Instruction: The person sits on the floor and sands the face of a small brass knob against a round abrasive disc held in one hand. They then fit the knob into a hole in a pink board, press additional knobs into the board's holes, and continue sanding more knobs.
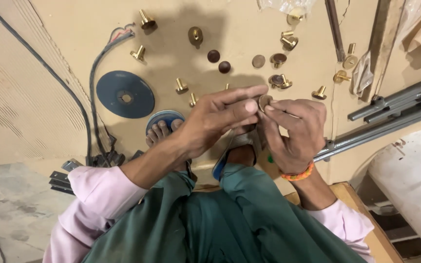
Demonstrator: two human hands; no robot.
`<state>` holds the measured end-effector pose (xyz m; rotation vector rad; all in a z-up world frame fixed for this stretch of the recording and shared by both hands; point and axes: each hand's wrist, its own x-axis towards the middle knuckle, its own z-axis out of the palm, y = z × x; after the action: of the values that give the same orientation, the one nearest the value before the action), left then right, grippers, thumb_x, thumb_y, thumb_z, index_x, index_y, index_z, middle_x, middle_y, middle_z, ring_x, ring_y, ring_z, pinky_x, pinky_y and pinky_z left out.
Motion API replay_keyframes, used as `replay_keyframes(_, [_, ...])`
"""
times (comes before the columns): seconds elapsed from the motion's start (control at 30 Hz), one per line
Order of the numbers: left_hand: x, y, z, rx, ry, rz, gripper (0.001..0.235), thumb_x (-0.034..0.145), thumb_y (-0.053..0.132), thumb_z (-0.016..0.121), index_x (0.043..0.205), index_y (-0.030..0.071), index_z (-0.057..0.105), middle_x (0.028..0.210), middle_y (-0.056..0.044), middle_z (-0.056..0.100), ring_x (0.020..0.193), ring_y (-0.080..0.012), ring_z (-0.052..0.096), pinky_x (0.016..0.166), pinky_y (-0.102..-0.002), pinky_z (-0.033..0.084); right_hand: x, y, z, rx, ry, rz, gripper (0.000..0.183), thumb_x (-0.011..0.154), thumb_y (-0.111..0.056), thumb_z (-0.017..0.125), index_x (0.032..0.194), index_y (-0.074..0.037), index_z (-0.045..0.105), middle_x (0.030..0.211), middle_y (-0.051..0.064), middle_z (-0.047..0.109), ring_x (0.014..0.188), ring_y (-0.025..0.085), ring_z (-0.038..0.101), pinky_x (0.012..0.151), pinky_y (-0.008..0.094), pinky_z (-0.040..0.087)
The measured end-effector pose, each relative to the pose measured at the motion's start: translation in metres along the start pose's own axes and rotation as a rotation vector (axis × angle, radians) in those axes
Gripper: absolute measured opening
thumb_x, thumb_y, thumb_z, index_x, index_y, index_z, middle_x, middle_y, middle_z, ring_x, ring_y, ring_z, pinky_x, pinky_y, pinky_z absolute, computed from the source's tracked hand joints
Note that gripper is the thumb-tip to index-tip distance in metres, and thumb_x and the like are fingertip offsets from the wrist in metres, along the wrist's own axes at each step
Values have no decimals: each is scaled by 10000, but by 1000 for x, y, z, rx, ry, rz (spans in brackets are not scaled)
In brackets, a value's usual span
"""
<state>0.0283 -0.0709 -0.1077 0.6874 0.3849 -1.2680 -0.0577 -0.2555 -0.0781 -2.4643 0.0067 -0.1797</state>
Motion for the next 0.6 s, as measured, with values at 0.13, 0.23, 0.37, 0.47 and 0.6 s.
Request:
replay_keyframes(0.13, [4, -4, 2, -74, -26, 18, 618, 976, 244, 729, 1499, -20, 530, 1334, -98, 671, 1172, -176, 653, 1027, -353, 550, 4, 4, -3, 30, 7, 16, 325, 897, 84, 882, 1107, -61, 681, 1133, 71, 672, 1036, 276, 651, 902, 370, 510])
replay_keyframes(0.23, [16, -10, 1, -82, 16, 21, 583, 1012, 204, 737, 1517, -45, 584, 1132, -142, 604, 949, -185, 529, 812, -340, 447, 11, 14, -6, 58, -17, 13, 329, 907, 84, 880, 1119, -60, 674, 1141, 82, 677, 1031, 269, 680, 872, 377, 507])
replay_keyframes(0.37, [46, 14, -1, 352, 118, 206, 477, 997, 239, 721, 1406, 10, 631, 1346, -112, 683, 1160, -187, 687, 998, -324, 596, 25, 50, -20, 92, -75, 104, 241, 941, 16, 820, 1128, -43, 679, 1141, 113, 699, 1053, 306, 704, 923, 394, 562])
replay_keyframes(0.47, [85, 49, -8, 1053, 247, 422, 429, 989, 204, 708, 1388, 62, 639, 1300, -122, 682, 1101, -227, 706, 924, -338, 609, 30, 111, -17, 30, -48, 257, 151, 1038, -15, 776, 1160, -39, 690, 1147, 118, 709, 1042, 287, 717, 923, 374, 579])
replay_keyframes(0.6, [147, 112, -3, 2077, 183, 781, 514, 975, 61, 696, 1478, 78, 591, 1112, -141, 704, 987, -271, 672, 821, -388, 544, 42, 176, 0, -165, -79, 225, 242, 1031, -10, 758, 1255, -5, 667, 1157, 159, 662, 1095, 334, 676, 940, 423, 564])
